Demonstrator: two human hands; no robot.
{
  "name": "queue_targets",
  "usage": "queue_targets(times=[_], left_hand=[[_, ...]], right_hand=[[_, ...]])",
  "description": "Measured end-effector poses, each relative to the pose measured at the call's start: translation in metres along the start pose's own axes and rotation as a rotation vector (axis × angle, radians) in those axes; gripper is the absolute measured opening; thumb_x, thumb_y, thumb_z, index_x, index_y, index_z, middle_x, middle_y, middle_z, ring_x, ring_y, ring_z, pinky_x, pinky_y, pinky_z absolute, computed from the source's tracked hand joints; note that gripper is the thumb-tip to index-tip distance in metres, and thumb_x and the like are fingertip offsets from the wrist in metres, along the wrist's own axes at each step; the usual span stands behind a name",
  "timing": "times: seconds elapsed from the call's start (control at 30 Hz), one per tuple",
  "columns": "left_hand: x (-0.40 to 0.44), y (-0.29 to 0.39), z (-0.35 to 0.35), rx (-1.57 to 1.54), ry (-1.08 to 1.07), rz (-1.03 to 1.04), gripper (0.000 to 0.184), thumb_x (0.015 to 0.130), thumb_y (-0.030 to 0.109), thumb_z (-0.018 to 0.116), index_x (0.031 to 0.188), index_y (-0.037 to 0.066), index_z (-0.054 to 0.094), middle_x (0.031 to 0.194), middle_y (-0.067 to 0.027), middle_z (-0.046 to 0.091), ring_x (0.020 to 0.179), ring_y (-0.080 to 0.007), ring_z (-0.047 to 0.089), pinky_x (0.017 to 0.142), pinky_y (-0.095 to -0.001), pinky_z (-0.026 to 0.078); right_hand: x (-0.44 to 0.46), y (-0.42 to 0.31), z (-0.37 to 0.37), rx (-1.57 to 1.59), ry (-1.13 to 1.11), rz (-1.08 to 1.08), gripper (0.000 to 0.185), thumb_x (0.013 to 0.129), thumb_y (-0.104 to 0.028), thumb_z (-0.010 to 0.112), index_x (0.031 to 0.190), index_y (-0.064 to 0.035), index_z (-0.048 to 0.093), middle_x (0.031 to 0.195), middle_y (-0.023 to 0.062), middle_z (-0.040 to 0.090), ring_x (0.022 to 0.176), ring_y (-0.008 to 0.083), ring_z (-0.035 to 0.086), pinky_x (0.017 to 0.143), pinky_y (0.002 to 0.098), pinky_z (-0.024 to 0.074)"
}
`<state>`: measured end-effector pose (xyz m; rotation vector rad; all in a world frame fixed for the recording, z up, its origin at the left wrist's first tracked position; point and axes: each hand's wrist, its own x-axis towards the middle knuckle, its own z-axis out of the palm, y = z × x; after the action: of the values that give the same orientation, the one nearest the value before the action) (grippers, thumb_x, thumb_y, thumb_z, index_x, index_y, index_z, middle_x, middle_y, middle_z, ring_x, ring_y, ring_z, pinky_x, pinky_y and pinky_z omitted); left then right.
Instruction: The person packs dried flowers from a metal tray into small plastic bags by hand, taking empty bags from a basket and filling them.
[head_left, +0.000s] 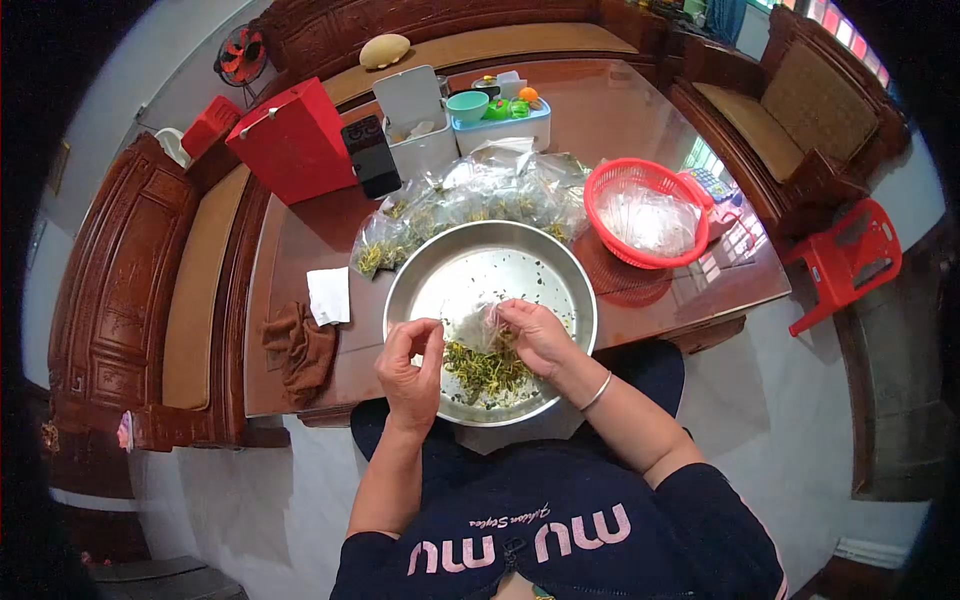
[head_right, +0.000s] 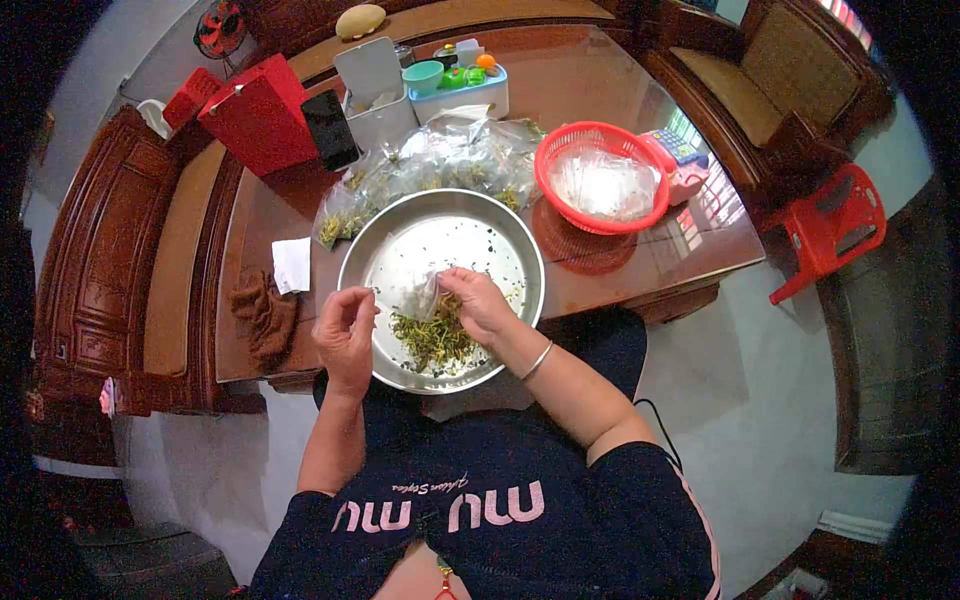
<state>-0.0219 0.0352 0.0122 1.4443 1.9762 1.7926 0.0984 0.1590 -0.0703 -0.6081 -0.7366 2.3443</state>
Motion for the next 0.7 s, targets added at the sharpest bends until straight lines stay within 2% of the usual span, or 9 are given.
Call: queue_targets(times=[0.23,0.4,0.53,0.7], left_hand=[[-0.001,-0.007,0.001,-0.062,-0.012,-0.062,0.006,0.076,-0.001,0.058,0.082,0.001,0.059,0.072,-0.0029,0.056,0.059,-0.0098,0.047,0.057,-0.0207,0.041],[-0.004,-0.011,-0.004,-0.036,0.012,-0.113,0.005,0.078,0.001,0.058,0.082,0.001,0.058,0.071,-0.0025,0.056,0.059,-0.009,0.048,0.057,-0.0206,0.041],[-0.001,-0.009,-0.009,-0.12,0.021,-0.195,0.005,0.081,0.003,0.056,0.086,0.002,0.056,0.072,-0.0022,0.057,0.061,-0.0076,0.05,0.057,-0.0175,0.041],[0.0,-0.011,-0.008,-0.126,0.058,-0.175,0.003,0.08,0.003,0.057,0.083,0.002,0.057,0.069,-0.0017,0.056,0.058,-0.0079,0.048,0.056,-0.0192,0.04]], right_hand=[[0.008,-0.002,-0.004,-0.083,0.011,-0.035,0.006,0.083,-0.007,0.056,0.087,-0.0027,0.056,0.083,0.0071,0.06,0.074,0.0116,0.056,0.069,0.0222,0.0443],[-0.003,-0.004,-0.004,-0.06,-0.019,0.028,0.004,0.083,-0.007,0.056,0.086,-0.0041,0.056,0.082,0.006,0.06,0.074,0.0114,0.057,0.067,0.0215,0.0448],[-0.008,-0.007,0.002,0.224,-0.149,0.105,0.006,0.084,-0.007,0.057,0.089,-0.0044,0.055,0.081,0.0052,0.06,0.071,0.0107,0.058,0.063,0.0197,0.0466],[-0.012,-0.007,0.019,0.225,-0.166,0.14,0.009,0.084,-0.009,0.057,0.091,-0.0039,0.053,0.076,0.0084,0.06,0.071,0.0142,0.061,0.059,0.0196,0.0503]])
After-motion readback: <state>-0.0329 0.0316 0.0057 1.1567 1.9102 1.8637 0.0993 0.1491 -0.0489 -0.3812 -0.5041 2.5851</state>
